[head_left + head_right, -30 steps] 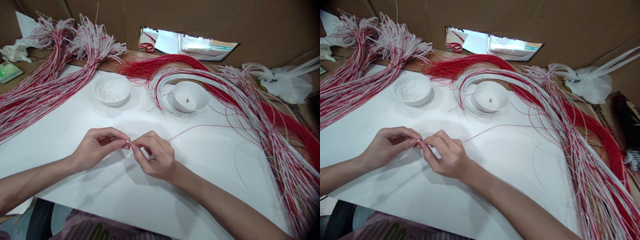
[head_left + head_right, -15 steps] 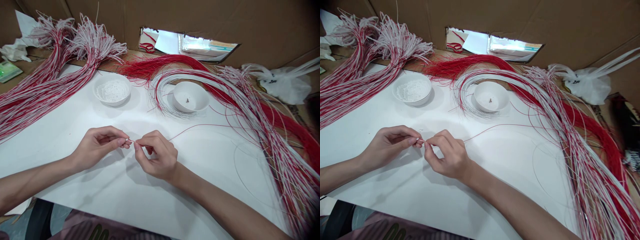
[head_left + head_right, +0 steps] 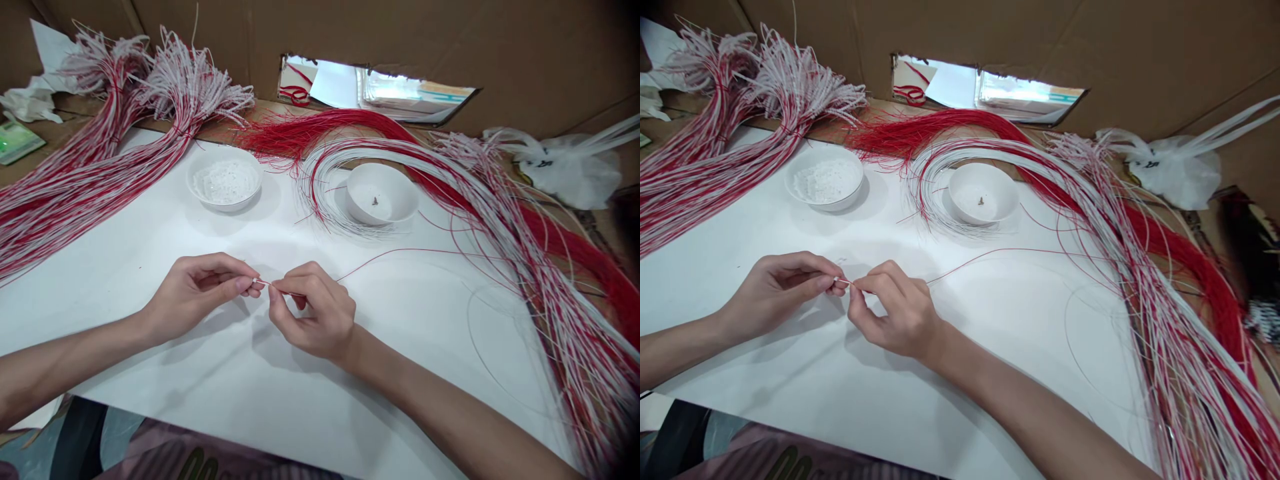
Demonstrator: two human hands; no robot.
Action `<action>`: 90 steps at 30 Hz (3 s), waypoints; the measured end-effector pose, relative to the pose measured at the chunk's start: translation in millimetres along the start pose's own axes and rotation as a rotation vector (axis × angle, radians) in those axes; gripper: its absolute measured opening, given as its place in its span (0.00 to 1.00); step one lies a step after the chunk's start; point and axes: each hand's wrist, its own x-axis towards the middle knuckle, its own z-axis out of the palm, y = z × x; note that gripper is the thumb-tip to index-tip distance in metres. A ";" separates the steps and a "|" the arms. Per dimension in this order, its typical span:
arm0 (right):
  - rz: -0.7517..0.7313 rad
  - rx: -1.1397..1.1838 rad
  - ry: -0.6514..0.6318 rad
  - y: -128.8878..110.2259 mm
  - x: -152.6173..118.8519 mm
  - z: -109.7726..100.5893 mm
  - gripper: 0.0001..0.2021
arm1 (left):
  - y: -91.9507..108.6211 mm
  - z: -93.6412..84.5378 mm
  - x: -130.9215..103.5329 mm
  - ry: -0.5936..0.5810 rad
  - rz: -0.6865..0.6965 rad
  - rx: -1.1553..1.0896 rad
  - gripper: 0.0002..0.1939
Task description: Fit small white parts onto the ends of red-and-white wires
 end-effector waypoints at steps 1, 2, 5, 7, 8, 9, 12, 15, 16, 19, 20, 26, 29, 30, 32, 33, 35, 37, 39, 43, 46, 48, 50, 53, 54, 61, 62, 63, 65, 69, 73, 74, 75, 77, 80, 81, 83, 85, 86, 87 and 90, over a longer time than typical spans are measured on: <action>-0.004 -0.003 0.000 0.1 0.0 0.1 0.10 | 0.2 0.0 -0.2 0.000 0.002 0.003 0.05; -0.011 -0.007 0.002 0.1 0.0 0.2 0.10 | 0.3 0.1 -0.4 -0.001 0.005 0.006 0.05; -0.032 -0.021 0.002 0.3 0.2 0.2 0.10 | 0.5 0.6 -0.9 0.004 0.015 0.016 0.05; -0.037 -0.026 0.000 0.3 0.3 0.1 0.10 | 0.5 1.2 -1.4 0.020 0.025 0.027 0.05; -0.037 -0.026 -0.004 0.1 0.3 0.1 0.10 | 0.3 1.7 -1.6 0.031 0.033 0.036 0.04; -0.035 -0.025 -0.008 -0.1 0.2 0.1 0.10 | 0.2 2.1 -1.8 0.042 0.043 0.047 0.04; -0.028 -0.019 -0.019 -1.2 -0.3 0.3 0.10 | -0.7 3.5 -2.5 0.068 0.080 0.088 0.04; -0.017 -0.010 -0.028 -2.0 -1.4 0.7 0.10 | -1.5 4.3 -2.9 0.077 0.109 0.135 0.02; -0.012 -0.005 -0.034 -2.0 -1.8 0.7 0.09 | -1.7 4.4 -2.8 0.081 0.113 0.151 0.02; -0.005 0.015 -0.055 -0.6 -2.9 0.1 0.08 | -1.7 4.0 -2.0 0.109 0.123 0.197 0.03; -0.006 0.018 -0.066 0.2 -3.3 -0.3 0.08 | -1.7 3.7 -1.5 0.118 0.130 0.209 0.03; 0.012 0.002 -0.109 4.3 -3.4 -1.3 0.06 | -2.3 1.8 -0.2 0.137 0.169 0.280 0.03; 0.029 -0.004 -0.122 4.0 -2.8 -1.2 0.06 | -3.9 1.1 -1.5 0.133 0.204 0.311 0.03; 0.029 -0.008 -0.130 3.7 -2.9 -1.3 0.06 | -4.5 0.8 -2.0 0.130 0.215 0.320 0.03; 0.022 -0.017 -0.145 3.6 -3.8 -1.5 0.07 | -5.1 0.3 -2.7 0.124 0.238 0.341 0.03; 0.018 -0.017 -0.149 3.7 -4.4 -1.7 0.07 | -5.3 0.1 -2.8 0.123 0.248 0.351 0.03; 0.010 -0.009 -0.152 4.2 -5.6 -2.1 0.07 | -5.3 -0.5 -2.7 0.117 0.268 0.369 0.04; 0.006 0.004 -0.157 4.4 -6.0 -2.2 0.08 | -5.4 -1.2 -2.2 0.115 0.274 0.378 0.04; 0.018 0.014 -0.161 3.6 -5.3 -1.8 0.08 | -5.7 -2.0 -1.4 0.115 0.265 0.380 0.04; 0.104 0.001 -0.139 0.6 -2.9 -0.3 0.05 | -6.0 -3.8 0.3 0.108 0.295 0.416 0.03; 0.179 -0.013 -0.154 0.2 -2.7 0.8 0.04 | -5.9 -5.8 1.2 0.127 0.332 0.448 0.04; 0.211 -0.028 -0.165 1.1 -3.2 1.2 0.06 | -5.9 -7.5 1.4 0.143 0.337 0.456 0.04; 0.236 -0.046 -0.172 2.2 -3.6 1.2 0.08 | -6.1 -9.0 1.4 0.152 0.329 0.474 0.03; 0.261 -0.053 -0.202 2.7 -3.2 0.5 0.10 | -7.1 -10.3 1.7 0.151 0.331 0.507 0.04; 0.263 -0.052 -0.213 2.5 -2.8 0.2 0.11 | -7.5 -10.3 1.9 0.149 0.341 0.513 0.04; 0.165 -0.023 -0.303 3.0 -2.5 1.0 0.03 | -11.2 -8.6 3.7 0.109 0.433 0.560 0.05; 0.150 -0.017 -0.319 3.7 -3.0 1.4 0.03 | -11.8 -9.2 4.5 0.097 0.441 0.586 0.06; 0.143 -0.016 -0.329 4.4 -3.5 1.7 0.04 | -12.4 -10.2 5.5 0.088 0.452 0.623 0.07; 0.161 -0.023 -0.323 5.4 -4.1 2.2 0.05 | -13.6 -13.3 8.1 0.083 0.493 0.721 0.09; 0.225 -0.039 -0.288 5.4 -4.0 2.5 0.06 | -15.7 -19.7 13.5 0.140 0.541 0.912 0.12; 0.256 -0.049 -0.276 5.8 -4.0 3.1 0.07 | -16.8 -19.7 16.1 0.177 0.471 0.995 0.09; 0.255 -0.047 -0.269 6.1 -4.2 3.3 0.07 | -16.9 -18.8 16.4 0.180 0.459 1.002 0.08; 0.253 -0.043 -0.260 6.4 -4.5 3.6 0.06 | -16.9 -17.8 16.5 0.182 0.451 1.006 0.08; 0.252 -0.037 -0.241 6.8 -4.9 4.2 0.06 | -17.0 -15.8 16.9 0.192 0.453 1.008 0.07; 0.259 -0.043 -0.232 6.7 -4.8 4.5 0.06 | -17.8 -13.9 17.7 0.215 0.469 1.014 0.05; 0.262 -0.050 -0.235 6.6 -4.6 4.4 0.06 | -18.3 -13.6 18.0 0.224 0.473 1.018 0.05; 0.266 -0.057 -0.240 6.4 -4.0 4.2 0.06 | -19.4 -13.6 18.5 0.233 0.483 1.028 0.05; 0.265 -0.054 -0.235 6.5 -3.4 4.0 0.06 | -20.3 -13.9 18.8 0.229 0.495 1.028 0.05; 0.261 -0.051 -0.229 6.6 -3.2 3.9 0.05 | -20.5 -14.2 18.8 0.224 0.498 1.020 0.05; 0.258 -0.049 -0.223 6.7 -3.0 3.7 0.05 | -20.5 -14.5 18.7 0.220 0.501 1.005 0.05; 0.246 -0.042 -0.201 6.8 -2.8 3.3 0.04 | -18.9 -15.0 17.7 0.219 0.512 0.913 0.05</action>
